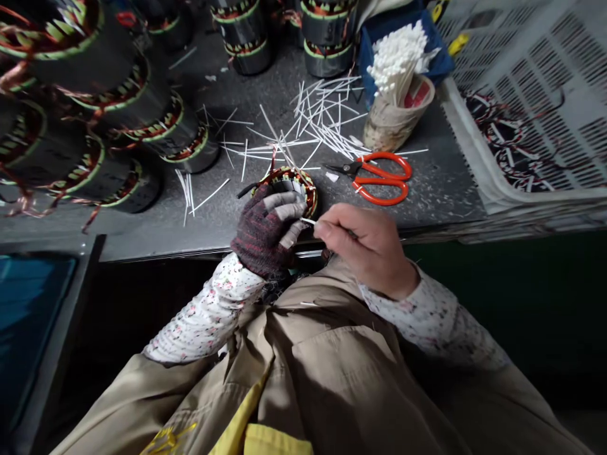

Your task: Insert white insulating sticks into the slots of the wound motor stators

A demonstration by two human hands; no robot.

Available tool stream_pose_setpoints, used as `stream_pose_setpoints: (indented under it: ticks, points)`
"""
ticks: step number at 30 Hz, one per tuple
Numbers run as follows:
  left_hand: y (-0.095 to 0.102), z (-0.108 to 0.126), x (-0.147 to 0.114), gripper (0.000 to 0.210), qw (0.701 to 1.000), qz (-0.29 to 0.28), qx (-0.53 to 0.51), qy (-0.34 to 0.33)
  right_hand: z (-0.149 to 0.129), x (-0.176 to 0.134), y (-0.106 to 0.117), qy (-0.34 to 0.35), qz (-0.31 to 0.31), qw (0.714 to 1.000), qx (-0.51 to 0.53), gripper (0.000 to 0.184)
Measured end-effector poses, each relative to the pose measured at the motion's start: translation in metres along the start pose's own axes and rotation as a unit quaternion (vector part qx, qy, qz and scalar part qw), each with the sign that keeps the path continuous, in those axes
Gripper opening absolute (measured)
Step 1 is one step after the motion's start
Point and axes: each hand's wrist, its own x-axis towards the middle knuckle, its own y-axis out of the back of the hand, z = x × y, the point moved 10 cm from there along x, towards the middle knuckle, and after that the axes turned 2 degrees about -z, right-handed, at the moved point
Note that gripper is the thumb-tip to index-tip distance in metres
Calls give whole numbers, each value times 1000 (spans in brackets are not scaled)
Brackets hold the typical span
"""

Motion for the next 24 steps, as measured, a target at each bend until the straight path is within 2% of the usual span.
stream_pose_setpoints:
  ticks: [2, 4, 5, 7, 9, 11, 13, 15, 17, 19, 20, 21, 22, 23, 24]
  points:
    - [3, -4, -2, 25, 1000, 5, -10, 14, 15, -3, -10, -32, -40, 993, 109, 42]
    - [3, -6, -3, 27, 1000, -9, -5, 17, 33, -12, -26, -83, -88, 972, 203, 53]
    - [2, -6, -3, 26, 1000, -20, 3, 10, 40, -16, -29, -107, -93, 962, 232, 54]
    - [0, -4, -1, 25, 999, -36, 26, -9, 48, -21, -24, -129, -57, 952, 271, 51]
    - [-2, 1, 1, 25, 997, -48, 42, -34, 46, -15, -13, -124, -2, 949, 291, 50]
    - [-7, 6, 1, 26, 996, -59, 39, -58, 43, 1, -10, -126, 45, 946, 297, 48]
    - [-13, 8, 0, 27, 994, -76, 33, -75, 44, 22, -18, -147, 82, 940, 296, 43]
    - [-14, 6, -1, 30, 993, -76, 46, -83, 46, 41, -29, -161, 99, 930, 316, 36]
    - [-10, 0, -1, 30, 994, -65, 53, -70, 43, 50, -29, -128, 83, 941, 302, 31]
    - [-3, -4, -1, 24, 997, -53, 17, -54, 38, 46, -4, -53, 69, 982, 168, 32]
    - [0, -4, 0, 22, 998, -48, -8, -45, 35, 39, 24, 1, 107, 994, 37, 29]
    - [3, -3, 0, 23, 998, -44, -24, -38, 35, 33, 44, 46, 109, 986, -118, 30]
    - [4, -1, 2, 30, 998, -46, -20, -34, 49, 32, 58, 41, 78, 965, -245, 24]
    - [2, 1, 3, 41, 998, -58, 7, -30, 70, 35, 70, 26, 34, 936, -349, 15]
    - [-4, 2, 4, 51, 995, -83, 54, -24, 93, 40, 79, 7, -18, 900, -435, 23]
